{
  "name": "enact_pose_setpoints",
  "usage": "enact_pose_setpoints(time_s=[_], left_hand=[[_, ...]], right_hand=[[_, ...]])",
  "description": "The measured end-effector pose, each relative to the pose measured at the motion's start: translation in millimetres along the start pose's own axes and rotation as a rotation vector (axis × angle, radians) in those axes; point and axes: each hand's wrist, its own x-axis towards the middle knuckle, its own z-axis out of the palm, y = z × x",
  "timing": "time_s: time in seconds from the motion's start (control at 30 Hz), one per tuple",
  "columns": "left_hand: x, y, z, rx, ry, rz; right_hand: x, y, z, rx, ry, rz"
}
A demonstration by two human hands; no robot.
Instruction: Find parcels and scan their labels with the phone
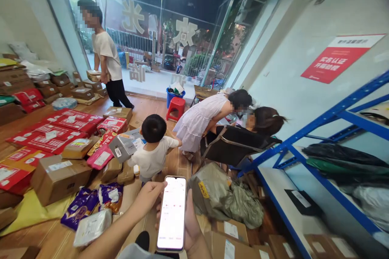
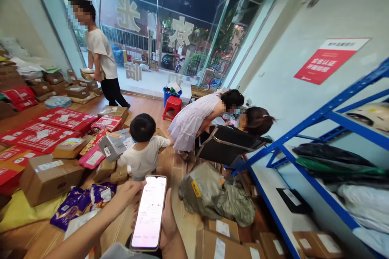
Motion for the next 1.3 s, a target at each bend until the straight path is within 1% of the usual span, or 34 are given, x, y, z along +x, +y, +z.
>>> enact_pose_setpoints(time_s=[0.07,0.17,0.27,0.33,0.37,0.43,0.5,0.6,0.7,0.8,0.9,1.03,1.1,1.17,1.23,1.3], left_hand=[[24,2,-4,0.017,0.003,-0.012],[56,6,-7,0.035,0.005,-0.048],[84,21,-8,0.017,0.016,-0.061],[102,35,-10,0.0,0.024,-0.035],[112,42,-11,-0.004,0.029,-0.012],[136,54,-14,-0.015,0.031,0.032],[161,64,-15,-0.05,0.005,0.063],[201,76,-16,-0.115,-0.017,0.066],[238,86,-17,-0.121,0.038,0.042],[270,94,-24,-0.12,0.106,0.036],[299,102,-39,-0.105,0.146,0.034],[335,123,-69,-0.128,0.143,0.028],[354,134,-88,-0.13,0.149,0.02],[374,142,-108,-0.114,0.18,0.017],[396,143,-129,-0.113,0.205,0.007],[418,138,-152,-0.111,0.242,-0.035]], right_hand=[[19,-10,-8,-0.017,0.001,0.013],[44,-29,-26,-0.072,-0.01,0.081],[66,-56,-38,-0.103,0.055,0.076],[80,-78,-38,-0.084,0.095,0.068],[87,-90,-37,-0.07,0.093,0.074],[103,-116,-34,-0.054,0.073,0.087],[121,-145,-33,-0.053,0.051,0.099],[149,-186,-34,-0.06,0.027,0.127],[178,-222,-35,-0.095,-0.005,0.159],[208,-247,-36,-0.14,-0.03,0.192],[239,-265,-36,-0.131,-0.031,0.22],[288,-283,-33,-0.11,-0.011,0.231],[316,-291,-31,-0.102,0.013,0.235],[345,-297,-31,-0.108,0.041,0.241],[373,-303,-34,-0.136,0.046,0.235],[398,-312,-37,-0.159,0.056,0.2]])
